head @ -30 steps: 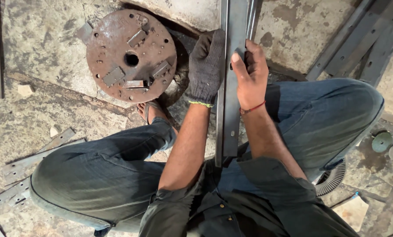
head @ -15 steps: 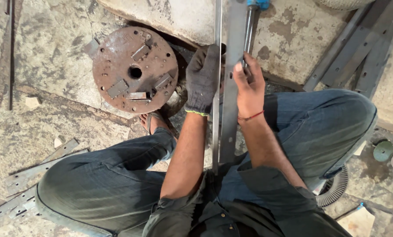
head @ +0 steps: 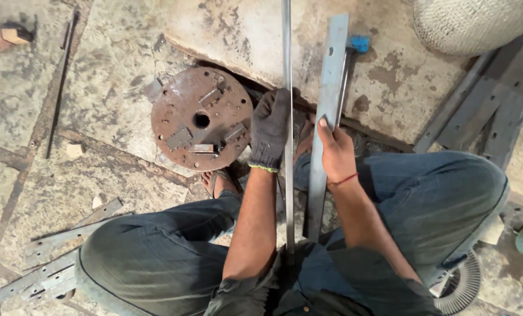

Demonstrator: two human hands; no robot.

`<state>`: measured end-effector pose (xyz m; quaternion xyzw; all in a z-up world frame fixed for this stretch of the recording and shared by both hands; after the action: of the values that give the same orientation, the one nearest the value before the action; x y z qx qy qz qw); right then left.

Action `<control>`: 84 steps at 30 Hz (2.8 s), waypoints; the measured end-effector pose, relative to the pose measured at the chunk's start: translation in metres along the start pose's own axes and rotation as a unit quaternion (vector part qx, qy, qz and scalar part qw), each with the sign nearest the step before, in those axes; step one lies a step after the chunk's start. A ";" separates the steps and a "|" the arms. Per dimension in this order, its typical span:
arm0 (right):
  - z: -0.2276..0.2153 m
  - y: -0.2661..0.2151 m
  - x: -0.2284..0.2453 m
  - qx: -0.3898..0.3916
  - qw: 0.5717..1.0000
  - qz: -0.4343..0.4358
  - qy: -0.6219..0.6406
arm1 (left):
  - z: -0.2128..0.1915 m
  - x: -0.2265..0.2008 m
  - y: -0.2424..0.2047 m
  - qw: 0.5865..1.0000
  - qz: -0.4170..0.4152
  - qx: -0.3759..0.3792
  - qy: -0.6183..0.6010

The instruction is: Shaping and inspecting metal strips using a circular jig and a hammer.

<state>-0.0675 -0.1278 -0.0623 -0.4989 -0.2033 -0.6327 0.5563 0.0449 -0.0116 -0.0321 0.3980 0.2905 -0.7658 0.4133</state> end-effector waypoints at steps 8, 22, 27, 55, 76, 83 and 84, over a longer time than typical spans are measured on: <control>0.027 -0.018 0.038 0.028 0.987 -0.063 -0.146 | 0.007 -0.012 -0.002 0.993 0.040 0.003 0.110; -0.001 -0.013 0.034 -0.041 0.981 -0.112 -0.153 | 0.035 0.000 -0.016 0.984 0.007 0.034 0.173; -0.004 -0.010 0.032 -0.057 0.976 -0.120 -0.169 | 0.038 0.006 -0.014 0.982 0.054 0.060 0.172; -0.009 -0.009 0.028 -0.074 0.980 -0.127 -0.136 | 0.037 0.017 -0.014 0.968 0.075 0.075 0.229; -0.006 -0.009 0.026 -0.081 0.978 -0.115 -0.153 | 0.036 0.015 -0.015 0.972 0.073 0.053 0.216; -0.007 -0.007 0.023 -0.080 0.980 -0.114 -0.139 | 0.040 0.009 -0.016 0.970 0.056 0.058 0.228; -0.008 -0.007 0.022 -0.080 0.981 -0.112 -0.139 | 0.039 0.010 -0.015 0.970 0.054 0.057 0.232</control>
<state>-0.0747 -0.1430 -0.0444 -0.5991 -0.2820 -0.6299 0.4060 0.0137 -0.0382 -0.0188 0.6025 0.3124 -0.6444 0.3523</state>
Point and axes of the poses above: each hand's wrist, its own y-axis towards the middle knuckle, its own z-axis out of the palm, x = y × z, the point moved 5 cm from there along y, towards the middle knuckle, and after that the axes turned 10 degrees about x, right-handed, at the moved point
